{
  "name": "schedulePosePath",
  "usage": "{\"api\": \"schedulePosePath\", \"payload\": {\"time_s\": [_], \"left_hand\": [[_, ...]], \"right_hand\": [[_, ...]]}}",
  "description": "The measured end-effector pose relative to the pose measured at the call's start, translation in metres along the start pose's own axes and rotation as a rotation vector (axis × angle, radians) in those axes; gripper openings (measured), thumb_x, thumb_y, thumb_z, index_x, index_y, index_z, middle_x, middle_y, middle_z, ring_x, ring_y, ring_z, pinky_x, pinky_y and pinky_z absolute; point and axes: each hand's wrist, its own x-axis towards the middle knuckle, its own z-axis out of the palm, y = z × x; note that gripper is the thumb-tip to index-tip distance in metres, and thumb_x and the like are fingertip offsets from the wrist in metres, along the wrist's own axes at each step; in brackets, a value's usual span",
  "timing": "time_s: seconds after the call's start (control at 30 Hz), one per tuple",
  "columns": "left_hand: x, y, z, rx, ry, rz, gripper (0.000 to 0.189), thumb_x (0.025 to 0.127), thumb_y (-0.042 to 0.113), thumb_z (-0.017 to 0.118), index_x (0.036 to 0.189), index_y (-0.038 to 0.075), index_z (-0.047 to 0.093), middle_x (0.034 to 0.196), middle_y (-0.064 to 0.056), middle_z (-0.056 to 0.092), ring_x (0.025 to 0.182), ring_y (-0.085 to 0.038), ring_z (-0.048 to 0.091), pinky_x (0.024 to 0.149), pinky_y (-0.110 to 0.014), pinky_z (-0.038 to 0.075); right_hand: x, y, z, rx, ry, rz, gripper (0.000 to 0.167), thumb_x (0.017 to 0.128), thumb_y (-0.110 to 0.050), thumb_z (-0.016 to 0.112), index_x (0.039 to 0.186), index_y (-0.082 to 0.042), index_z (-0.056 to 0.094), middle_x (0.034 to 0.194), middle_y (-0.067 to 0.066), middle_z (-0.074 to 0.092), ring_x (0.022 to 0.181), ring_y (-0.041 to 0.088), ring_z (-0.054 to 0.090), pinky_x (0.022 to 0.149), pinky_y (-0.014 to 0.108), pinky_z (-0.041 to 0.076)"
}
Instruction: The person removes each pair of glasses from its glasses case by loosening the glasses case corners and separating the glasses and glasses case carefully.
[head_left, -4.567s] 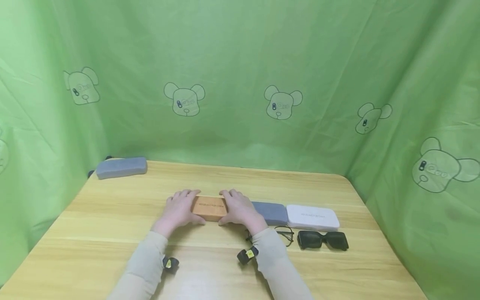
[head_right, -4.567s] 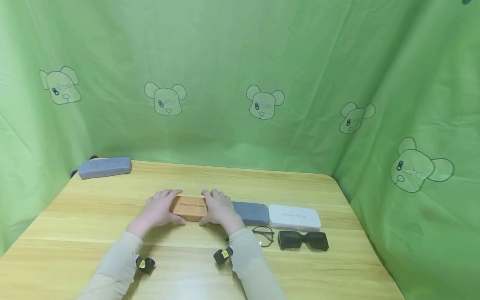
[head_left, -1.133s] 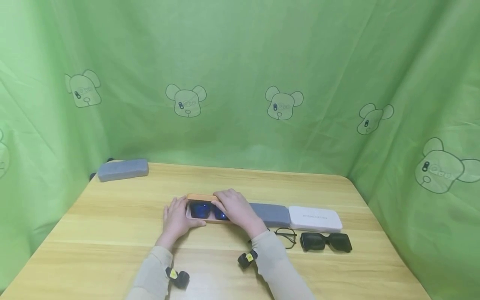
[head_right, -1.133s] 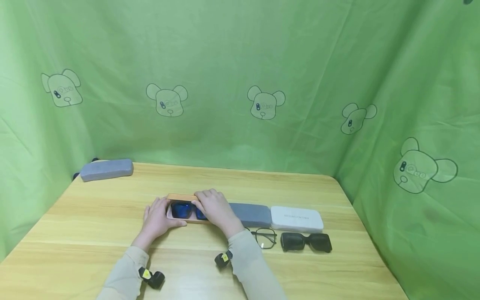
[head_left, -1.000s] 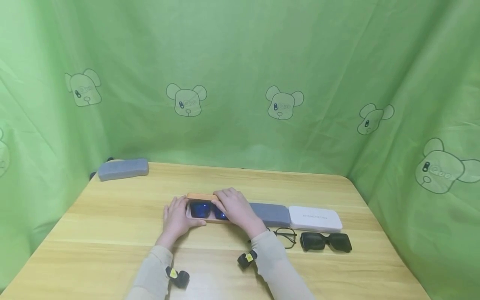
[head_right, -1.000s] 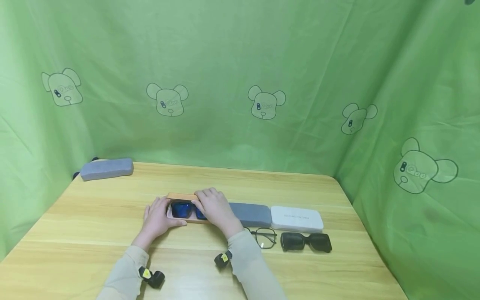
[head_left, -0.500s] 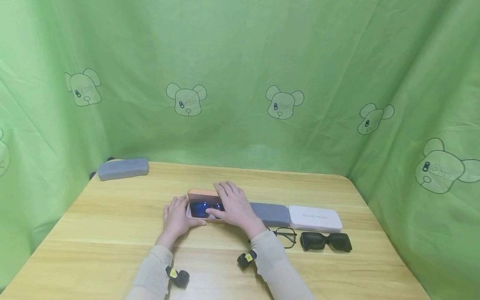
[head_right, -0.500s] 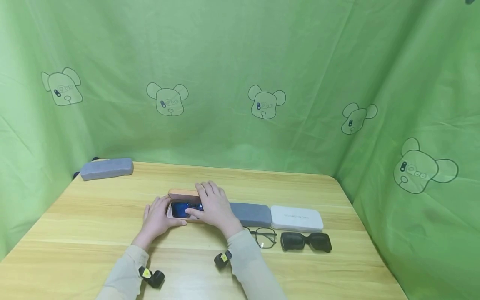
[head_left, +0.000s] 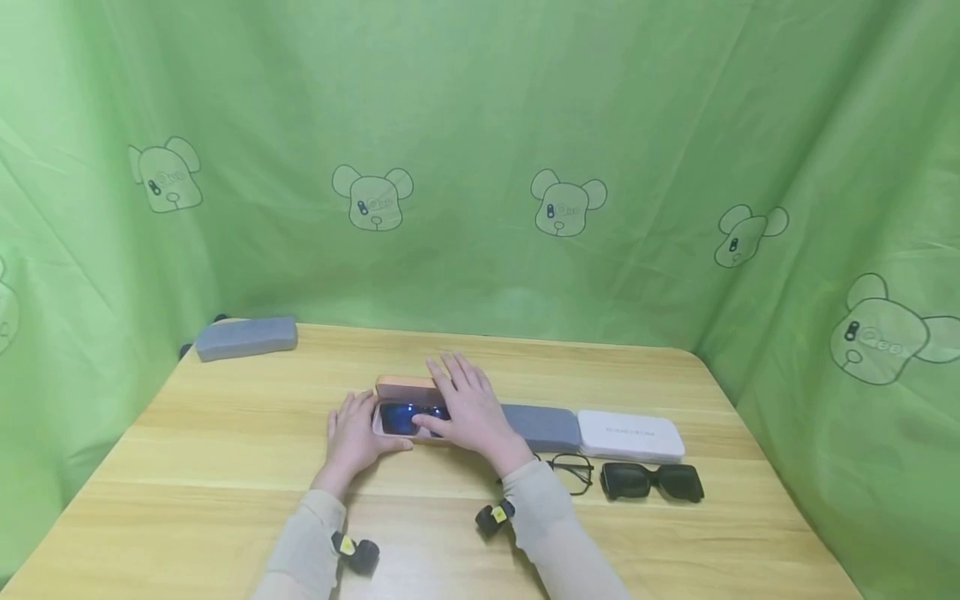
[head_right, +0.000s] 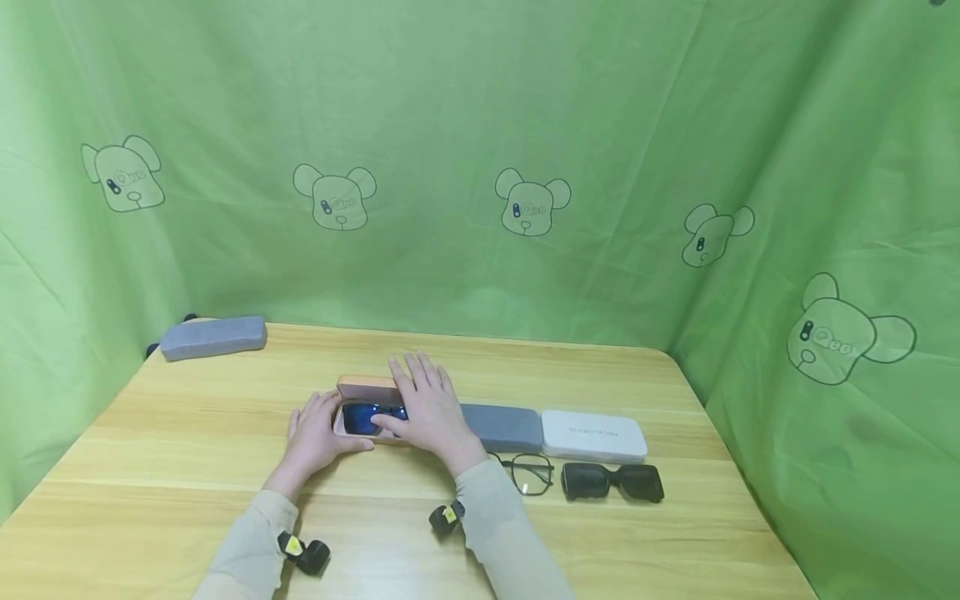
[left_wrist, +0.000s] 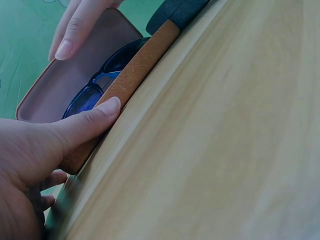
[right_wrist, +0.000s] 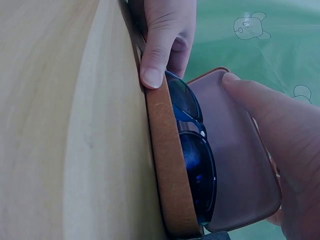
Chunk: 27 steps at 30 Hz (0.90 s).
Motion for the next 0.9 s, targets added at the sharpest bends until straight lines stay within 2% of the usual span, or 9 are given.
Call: {"api": "schedulePosePath", "payload": {"time_s": [0.33, 0.67, 0.9], "left_hand": [[0.002, -0.001, 0.0, 0.001, -0.003, -0.001, 0.109, 0.06, 0.053, 0.086, 0.147, 0.006, 0.04, 0.156, -0.019, 0.034, 0.149, -0.043, 0.015, 0.119, -0.066, 0.002], [0.002, 0.0, -0.001, -0.014, 0.004, 0.009, 0.107, 0.06, 0.051, 0.087, 0.145, 0.005, 0.042, 0.156, -0.02, 0.034, 0.149, -0.043, 0.016, 0.119, -0.066, 0.003], [0.001, -0.001, 0.0, -0.018, 0.001, 0.002, 0.107, 0.061, 0.051, 0.087, 0.146, 0.005, 0.041, 0.156, -0.019, 0.034, 0.149, -0.042, 0.015, 0.12, -0.065, 0.002]], "right_hand": [[-0.001, -0.003, -0.009, -0.005, 0.046, -0.015, 0.094, 0.087, -0.073, 0.048, 0.157, -0.021, 0.014, 0.162, 0.011, 0.023, 0.151, 0.032, 0.018, 0.123, 0.052, 0.018], [-0.004, -0.009, -0.022, 0.012, 0.196, -0.095, 0.078, 0.089, -0.06, 0.058, 0.151, -0.017, 0.035, 0.154, 0.012, 0.04, 0.143, 0.035, 0.035, 0.118, 0.053, 0.029], [-0.011, -0.016, -0.03, 0.02, 0.25, -0.121, 0.069, 0.09, -0.055, 0.06, 0.146, -0.018, 0.042, 0.147, 0.01, 0.047, 0.138, 0.032, 0.043, 0.116, 0.051, 0.035]]}}
